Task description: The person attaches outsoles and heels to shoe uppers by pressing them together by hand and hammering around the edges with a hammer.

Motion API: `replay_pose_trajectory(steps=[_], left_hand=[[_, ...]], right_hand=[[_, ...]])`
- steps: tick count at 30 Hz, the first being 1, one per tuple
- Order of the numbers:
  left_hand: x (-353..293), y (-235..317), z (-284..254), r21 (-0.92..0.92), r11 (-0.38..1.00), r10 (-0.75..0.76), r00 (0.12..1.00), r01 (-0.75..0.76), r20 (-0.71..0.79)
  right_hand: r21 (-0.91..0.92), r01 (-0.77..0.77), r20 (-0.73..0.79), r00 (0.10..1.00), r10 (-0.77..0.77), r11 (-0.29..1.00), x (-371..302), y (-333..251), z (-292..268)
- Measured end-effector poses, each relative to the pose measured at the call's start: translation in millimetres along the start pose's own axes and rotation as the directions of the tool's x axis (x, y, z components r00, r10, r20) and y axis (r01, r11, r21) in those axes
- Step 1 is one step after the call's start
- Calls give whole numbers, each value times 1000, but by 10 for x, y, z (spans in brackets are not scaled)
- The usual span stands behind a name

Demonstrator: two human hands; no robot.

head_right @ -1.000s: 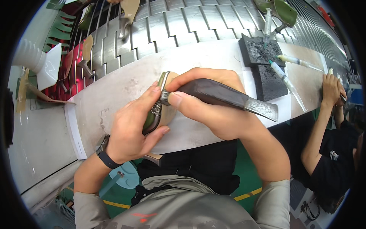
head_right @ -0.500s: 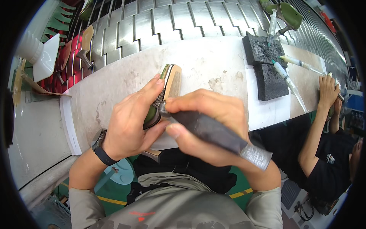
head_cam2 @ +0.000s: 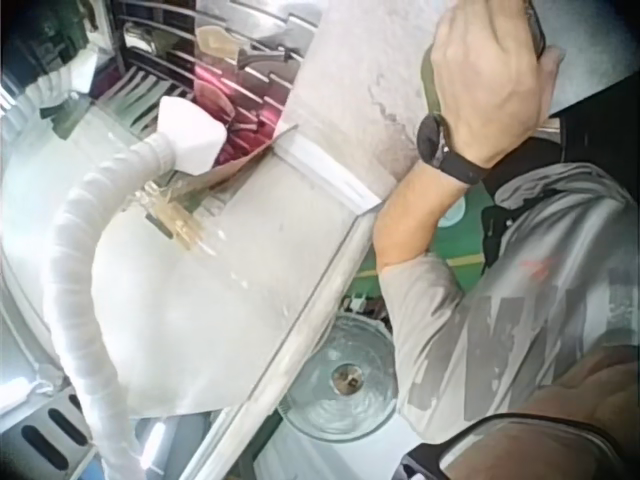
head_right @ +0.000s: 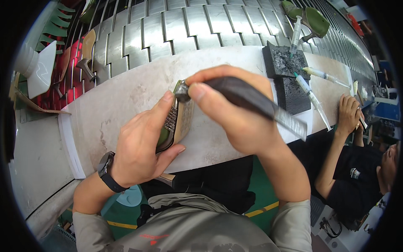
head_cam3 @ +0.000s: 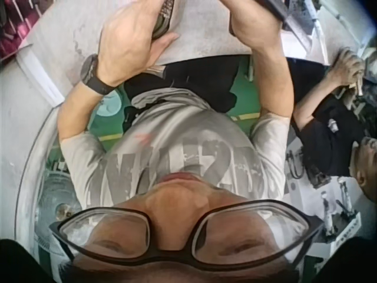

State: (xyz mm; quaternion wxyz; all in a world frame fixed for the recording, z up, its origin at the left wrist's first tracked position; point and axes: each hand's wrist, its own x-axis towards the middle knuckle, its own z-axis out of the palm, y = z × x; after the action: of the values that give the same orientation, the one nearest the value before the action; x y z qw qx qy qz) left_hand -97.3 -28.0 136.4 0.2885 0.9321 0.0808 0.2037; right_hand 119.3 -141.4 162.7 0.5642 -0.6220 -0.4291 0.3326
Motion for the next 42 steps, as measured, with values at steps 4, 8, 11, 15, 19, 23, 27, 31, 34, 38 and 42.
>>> replay_pose_trajectory(steps=[4,8,11,15,19,23,27,31,34,38,42], left_hand=[[-24,-35,13,-45,999,-1,999,-1,-44],[-57,-25,-15,-31,999,-20,999,19,-41],[-75,-45,24,-35,999,-12,998,10,-58],[-92,-27,-2,-2,1000,-15,998,15,-60],[-95,9,-5,-8,1000,-3,998,2,-61],[-158,0,-6,41,998,44,997,-41,-65],[-210,-38,-200,-51,999,9,1000,-8,18],[-443,-283,-280,-111,992,-64,998,66,21],[-452,-268,-265,-154,982,-116,993,110,-29],[-480,-316,-228,-131,988,-88,995,81,-47],[-490,-300,-224,-124,990,-74,994,64,-75]], right_hand=[[-40,10,34,999,-9,999,16,-29,13],[-108,-18,191,981,39,994,-311,-208,10],[-201,330,241,929,-279,922,-450,-121,124],[-280,417,179,908,-379,865,-692,-11,342],[-405,437,83,892,-443,803,-962,17,652],[-436,456,28,869,-495,776,-1084,68,934],[-383,477,8,858,-513,791,-1048,92,792],[-496,510,55,826,-560,703,-1018,40,852],[-527,531,86,810,-580,664,-1006,73,977],[-475,486,116,861,-495,733,-1027,40,1050],[-364,471,127,880,-458,804,-1031,65,1083]])
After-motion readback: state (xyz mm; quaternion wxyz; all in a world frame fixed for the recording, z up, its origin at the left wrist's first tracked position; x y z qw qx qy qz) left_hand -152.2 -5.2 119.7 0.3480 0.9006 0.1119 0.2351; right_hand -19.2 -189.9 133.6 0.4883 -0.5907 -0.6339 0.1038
